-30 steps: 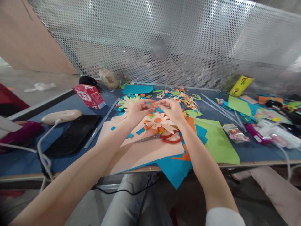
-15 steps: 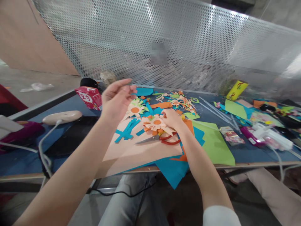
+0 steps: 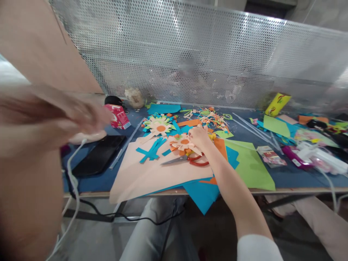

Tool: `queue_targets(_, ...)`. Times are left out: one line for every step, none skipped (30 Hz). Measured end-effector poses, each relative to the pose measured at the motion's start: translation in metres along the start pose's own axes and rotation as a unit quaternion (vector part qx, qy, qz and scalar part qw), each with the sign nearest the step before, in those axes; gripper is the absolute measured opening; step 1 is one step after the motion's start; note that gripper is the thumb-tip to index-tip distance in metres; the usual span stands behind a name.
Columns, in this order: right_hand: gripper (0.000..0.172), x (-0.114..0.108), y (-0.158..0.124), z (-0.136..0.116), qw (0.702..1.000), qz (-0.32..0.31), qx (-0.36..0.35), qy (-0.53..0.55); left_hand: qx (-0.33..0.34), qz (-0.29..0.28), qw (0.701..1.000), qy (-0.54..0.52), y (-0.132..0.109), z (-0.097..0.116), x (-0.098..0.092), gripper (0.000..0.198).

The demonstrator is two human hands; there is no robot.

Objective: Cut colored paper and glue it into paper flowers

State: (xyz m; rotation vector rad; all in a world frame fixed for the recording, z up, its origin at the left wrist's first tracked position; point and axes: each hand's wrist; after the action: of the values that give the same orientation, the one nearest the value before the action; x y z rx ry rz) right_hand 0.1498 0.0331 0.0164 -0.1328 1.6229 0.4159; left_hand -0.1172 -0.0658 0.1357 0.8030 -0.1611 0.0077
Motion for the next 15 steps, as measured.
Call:
queue_targets(0.023, 0.000, 0.000, 0.000, 1.000, 0.000, 0.000, -0.004, -0.022, -0.113, 0.993, 0.012, -0.007, -0.001, 0.005, 0.015)
queue_targets(0.023, 0.000, 0.001, -0.001, 1.000, 0.002, 0.001, -0.007, -0.054, -0.339, 0.938, 0.041, -0.014, -0.002, 0.010, 0.016)
queue_targets(0.023, 0.001, 0.001, -0.001, 1.000, 0.004, 0.002, -0.010, -0.089, -0.480, 0.871, 0.058, -0.019, -0.003, 0.016, 0.025)
queue_targets(0.023, 0.001, 0.002, -0.002, 1.000, 0.006, 0.002, -0.014, -0.132, -0.562, 0.813, 0.080, -0.024, -0.005, 0.022, 0.032)
queue_targets(0.024, 0.002, 0.002, -0.002, 1.000, 0.008, 0.003, -0.019, -0.169, -0.608, 0.769, 0.099, -0.028, -0.007, 0.028, 0.036)
queue_targets(0.024, 0.002, 0.002, -0.003, 1.000, 0.010, 0.004, -0.025, -0.197, -0.640, 0.736, 0.100, -0.031, -0.010, 0.034, 0.039)
queue_targets(0.024, 0.002, 0.001, -0.004, 0.999, 0.011, 0.005, -0.032, -0.218, -0.653, 0.718, 0.108, -0.033, -0.013, 0.038, 0.037)
queue_targets(0.024, 0.003, 0.001, -0.006, 0.999, 0.013, 0.005, -0.038, -0.222, -0.647, 0.718, 0.126, -0.033, -0.017, 0.042, 0.037)
queue_targets(0.025, 0.003, 0.001, -0.007, 0.999, 0.015, 0.005, -0.044, -0.217, -0.630, 0.731, 0.148, -0.032, -0.023, 0.044, 0.036)
queue_targets(0.027, 0.003, 0.000, -0.009, 0.999, 0.018, 0.005, -0.050, -0.201, -0.602, 0.753, 0.176, -0.029, -0.030, 0.044, 0.038)
queue_targets(0.028, 0.003, 0.000, -0.010, 0.998, 0.021, 0.004, -0.056, -0.180, -0.569, 0.775, 0.206, -0.026, -0.040, 0.044, 0.044)
queue_targets(0.028, 0.004, 0.000, -0.012, 0.998, 0.024, 0.003, -0.062, -0.176, -0.543, 0.788, 0.230, -0.023, -0.052, 0.043, 0.049)
queue_targets(0.028, 0.004, 0.000, -0.013, 0.997, 0.028, 0.001, -0.066, -0.179, -0.512, 0.798, 0.262, -0.020, -0.065, 0.041, 0.052)
queue_targets(0.028, 0.005, 0.000, -0.014, 0.997, 0.030, 0.001, -0.069, -0.190, -0.484, 0.801, 0.299, -0.017, -0.080, 0.039, 0.052)
queue_targets(0.027, 0.006, 0.001, -0.015, 0.997, 0.032, 0.001, -0.070, -0.203, -0.460, 0.796, 0.337, -0.016, -0.095, 0.037, 0.050)
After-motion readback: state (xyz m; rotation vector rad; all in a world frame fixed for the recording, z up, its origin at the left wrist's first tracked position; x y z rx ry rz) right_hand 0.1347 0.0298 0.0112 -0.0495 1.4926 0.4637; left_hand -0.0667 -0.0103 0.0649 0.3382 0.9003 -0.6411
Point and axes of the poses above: each hand's wrist, its own y-axis towards the middle knuckle, its own x-axis out of the palm, z = x × y, and after that the axes turned 2 degrees about y, right-handed
